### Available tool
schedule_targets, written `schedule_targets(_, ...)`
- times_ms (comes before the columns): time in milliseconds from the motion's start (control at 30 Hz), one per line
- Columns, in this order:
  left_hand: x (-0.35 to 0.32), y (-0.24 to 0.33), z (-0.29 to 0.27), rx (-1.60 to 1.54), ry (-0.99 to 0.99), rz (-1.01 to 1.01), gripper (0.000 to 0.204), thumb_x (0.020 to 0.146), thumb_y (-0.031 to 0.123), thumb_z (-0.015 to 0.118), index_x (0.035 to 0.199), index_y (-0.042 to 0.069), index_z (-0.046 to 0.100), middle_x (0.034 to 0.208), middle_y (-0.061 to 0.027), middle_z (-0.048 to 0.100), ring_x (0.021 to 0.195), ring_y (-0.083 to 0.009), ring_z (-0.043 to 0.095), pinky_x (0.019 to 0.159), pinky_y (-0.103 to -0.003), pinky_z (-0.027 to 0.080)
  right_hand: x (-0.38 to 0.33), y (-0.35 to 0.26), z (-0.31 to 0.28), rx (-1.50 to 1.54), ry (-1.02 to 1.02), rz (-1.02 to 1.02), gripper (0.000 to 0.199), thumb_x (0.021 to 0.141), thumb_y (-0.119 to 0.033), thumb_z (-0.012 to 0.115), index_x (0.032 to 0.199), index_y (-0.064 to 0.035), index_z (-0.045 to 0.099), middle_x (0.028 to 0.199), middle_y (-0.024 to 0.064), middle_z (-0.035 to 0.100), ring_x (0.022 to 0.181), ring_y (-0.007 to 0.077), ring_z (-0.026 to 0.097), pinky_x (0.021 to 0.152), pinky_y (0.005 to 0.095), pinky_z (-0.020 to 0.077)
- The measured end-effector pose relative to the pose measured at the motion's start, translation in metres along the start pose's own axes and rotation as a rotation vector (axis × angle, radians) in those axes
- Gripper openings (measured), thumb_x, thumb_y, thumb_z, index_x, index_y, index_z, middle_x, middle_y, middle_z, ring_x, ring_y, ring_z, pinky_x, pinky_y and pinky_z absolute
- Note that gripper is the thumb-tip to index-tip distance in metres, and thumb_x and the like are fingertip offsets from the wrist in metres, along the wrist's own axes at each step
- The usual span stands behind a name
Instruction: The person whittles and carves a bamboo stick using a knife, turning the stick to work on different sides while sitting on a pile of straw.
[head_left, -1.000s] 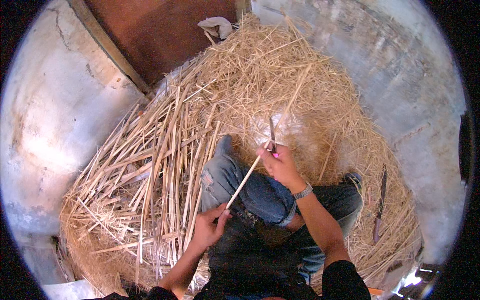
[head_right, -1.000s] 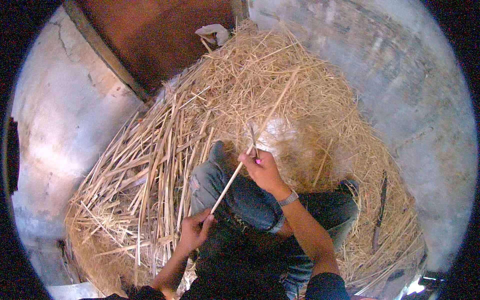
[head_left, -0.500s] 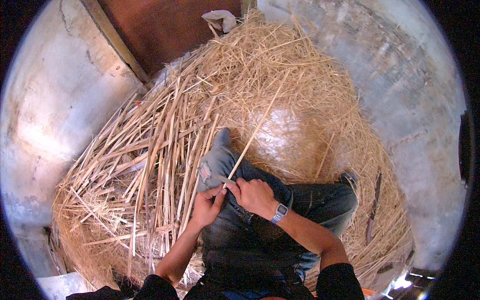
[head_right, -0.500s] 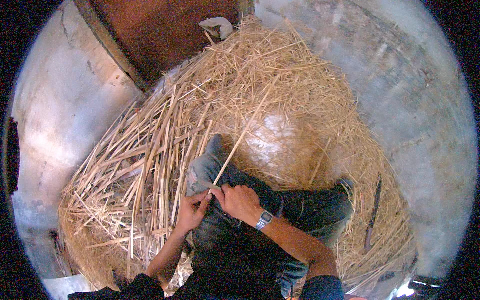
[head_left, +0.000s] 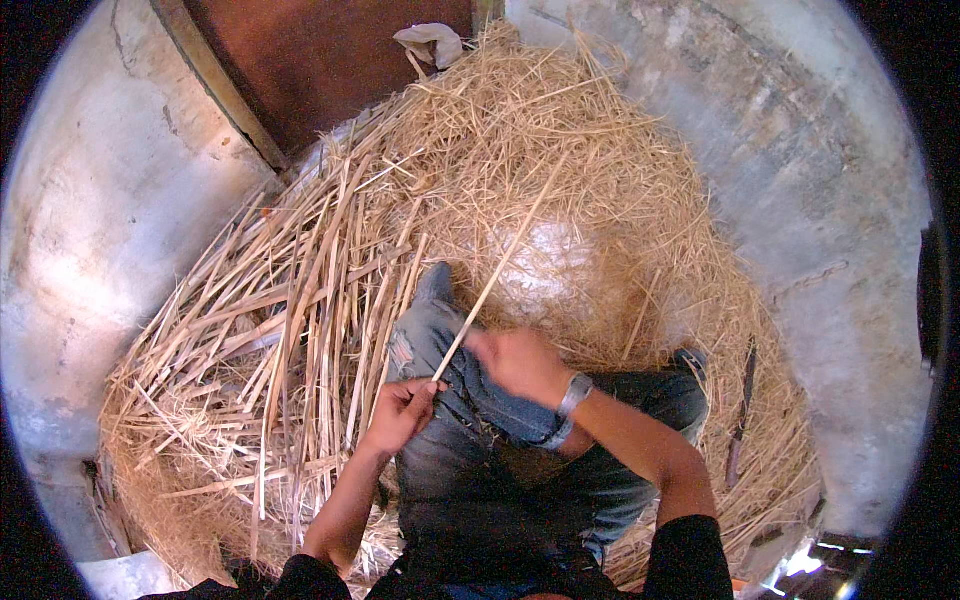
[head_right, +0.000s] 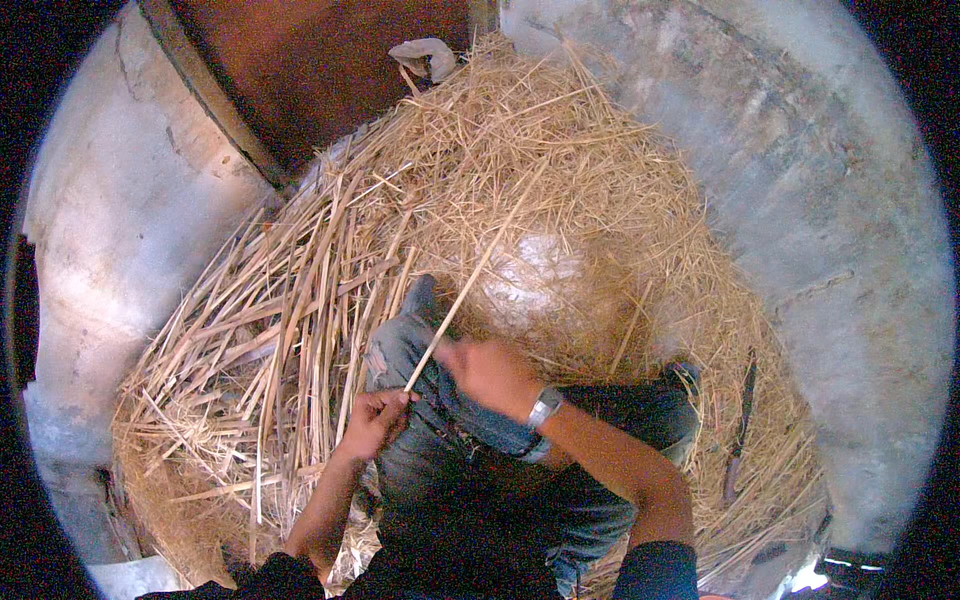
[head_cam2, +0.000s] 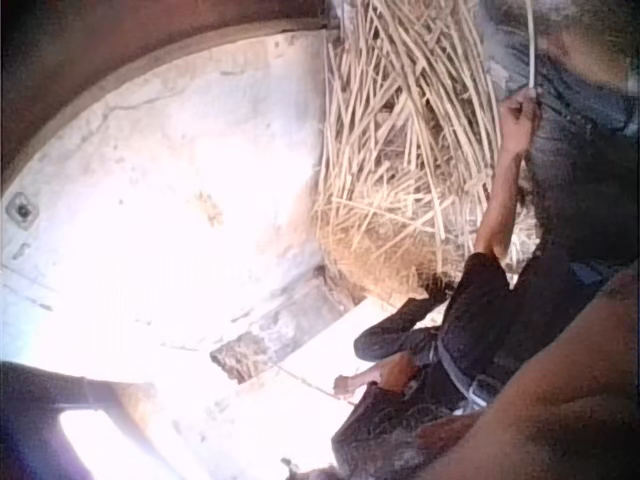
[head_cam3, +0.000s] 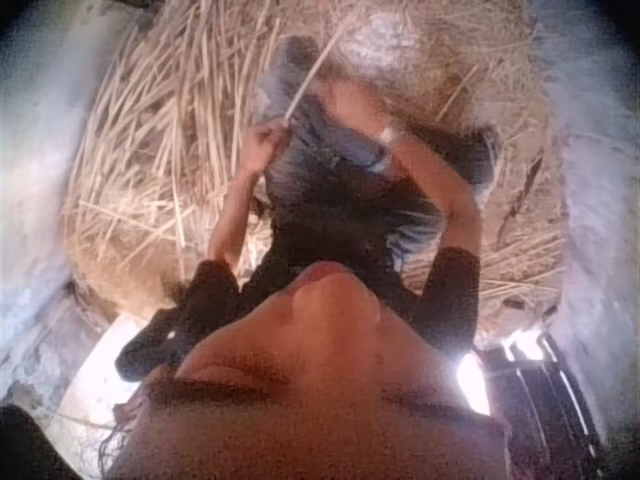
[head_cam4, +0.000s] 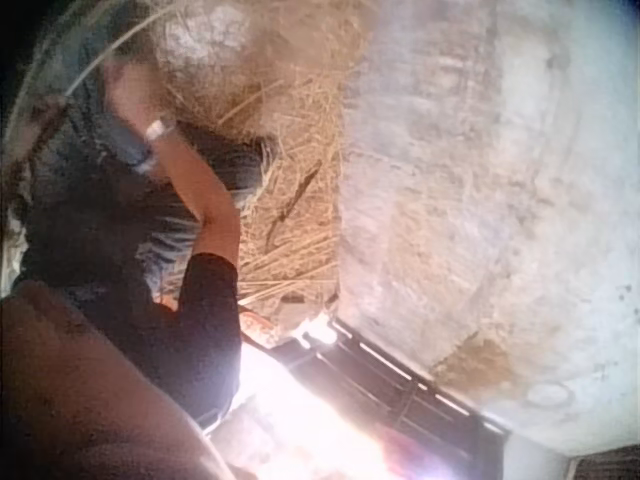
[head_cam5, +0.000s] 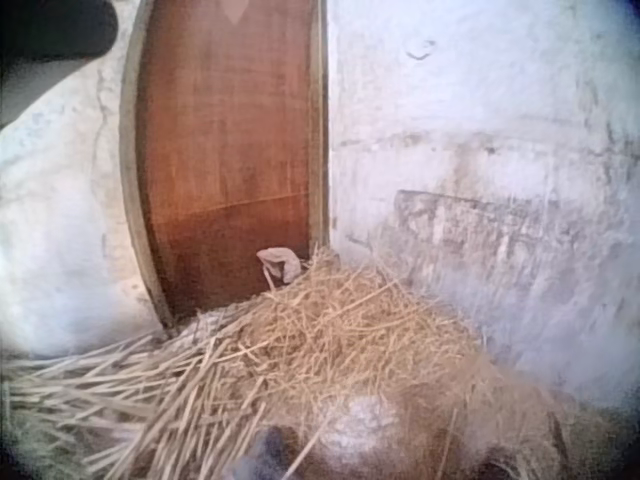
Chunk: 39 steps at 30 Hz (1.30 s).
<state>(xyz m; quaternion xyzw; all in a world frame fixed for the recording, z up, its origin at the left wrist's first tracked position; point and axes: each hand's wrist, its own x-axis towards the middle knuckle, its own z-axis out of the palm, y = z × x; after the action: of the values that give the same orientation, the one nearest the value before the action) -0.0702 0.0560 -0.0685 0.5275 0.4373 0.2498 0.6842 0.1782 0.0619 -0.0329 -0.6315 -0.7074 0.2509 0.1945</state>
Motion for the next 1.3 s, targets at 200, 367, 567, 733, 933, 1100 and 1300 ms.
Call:
schedule_targets(200, 0.0, 0.003, -0.012, -0.012, -0.015, -0.025, 0.033, 0.104, 0.029, 0.054, 0.106, 0.0, 0.069, 0.053, 0.0025, 0.049, 0.042, -0.0051, 0.038, 0.041, -0.024, 0.027, -0.002, -0.008, 0.028, -0.184, 0.022, -0.087, 0.049, 0.098, -0.051, 0.048, 0.086, -0.0077, 0.067, 0.06, 0.0213, 0.063, 0.056, 0.043, 0.064, 0.05, 0.0549, 0.051)
schedule_targets(367, -0.023, 0.004, -0.021, -0.014, -0.097, -0.03, 0.031, 0.103, 0.025, 0.056, 0.105, -0.002, 0.069, 0.054, 0.0029, 0.046, 0.043, -0.0056, 0.035, 0.041, -0.024, 0.026, 0.059, 0.107, -0.027, -0.051, 0.441, 0.241, 0.051, 0.104, -0.037, 0.038, 0.089, 0.0041, 0.065, 0.077, 0.0284, 0.064, 0.072, 0.0488, 0.061, 0.068, 0.0554, 0.0488)
schedule_targets(567, -0.018, 0.001, -0.015, 0.035, -0.084, -0.028, 0.031, 0.103, 0.023, 0.056, 0.109, -0.004, 0.069, 0.056, 0.0033, 0.047, 0.047, -0.0052, 0.038, 0.044, -0.023, 0.028, 0.054, 0.18, -0.084, -0.076, 0.615, 0.46, 0.069, 0.104, -0.05, 0.033, 0.081, 0.0038, 0.069, 0.083, 0.0312, 0.066, 0.081, 0.0488, 0.064, 0.076, 0.0549, 0.0501)
schedule_targets(733, -0.019, 0.011, -0.008, 0.027, -0.088, -0.102, 0.028, 0.101, 0.027, 0.059, 0.106, 0.003, 0.073, 0.057, 0.0017, 0.051, 0.049, -0.0077, 0.044, 0.046, -0.024, 0.032, 0.021, 0.088, -0.06, 0.403, 0.461, 0.2, 0.038, 0.099, -0.037, 0.055, 0.09, -0.0034, 0.07, 0.082, 0.0169, 0.071, 0.073, 0.0352, 0.066, 0.069, 0.0423, 0.0506)
schedule_targets(933, -0.02, 0.007, 0.017, 0.272, -0.072, 0.123, 0.025, 0.103, 0.019, 0.054, 0.11, -0.001, 0.069, 0.063, 0.0018, 0.054, 0.058, -0.0044, 0.049, 0.053, -0.024, 0.038, 0.0, 0.032, -0.004, 0.645, 0.415, 0.084, 0.028, 0.097, -0.029, 0.062, 0.098, -0.0014, 0.066, 0.081, 0.0129, 0.069, 0.071, 0.0234, 0.064, 0.068, 0.0355, 0.0494)
schedule_targets(1100, -0.027, 0.017, 0.043, 0.28, -0.148, 0.075, 0.029, 0.103, 0.015, 0.052, 0.123, -0.001, 0.065, 0.066, -0.0016, 0.06, 0.062, -0.0071, 0.055, 0.058, -0.025, 0.045, -0.027, 0.027, 0.017, 0.723, 0.511, 0.223, 0.026, 0.101, -0.027, 0.057, 0.096, -0.0025, 0.066, 0.077, 0.0106, 0.064, 0.069, 0.0198, 0.059, 0.066, 0.0353, 0.0472)
schedule_targets(1300, -0.008, 0.005, 0.06, 0.272, -0.154, 0.144, 0.033, 0.102, 0.015, 0.056, 0.13, -0.001, 0.061, 0.071, 0.0009, 0.058, 0.064, -0.0064, 0.054, 0.061, -0.027, 0.047, -0.076, 0.025, 0.041, 0.749, 0.501, 0.184, 0.021, 0.104, -0.021, 0.048, 0.105, -0.0036, 0.059, 0.068, 0.0057, 0.05, 0.06, 0.0184, 0.049, 0.059, 0.0359, 0.0417)
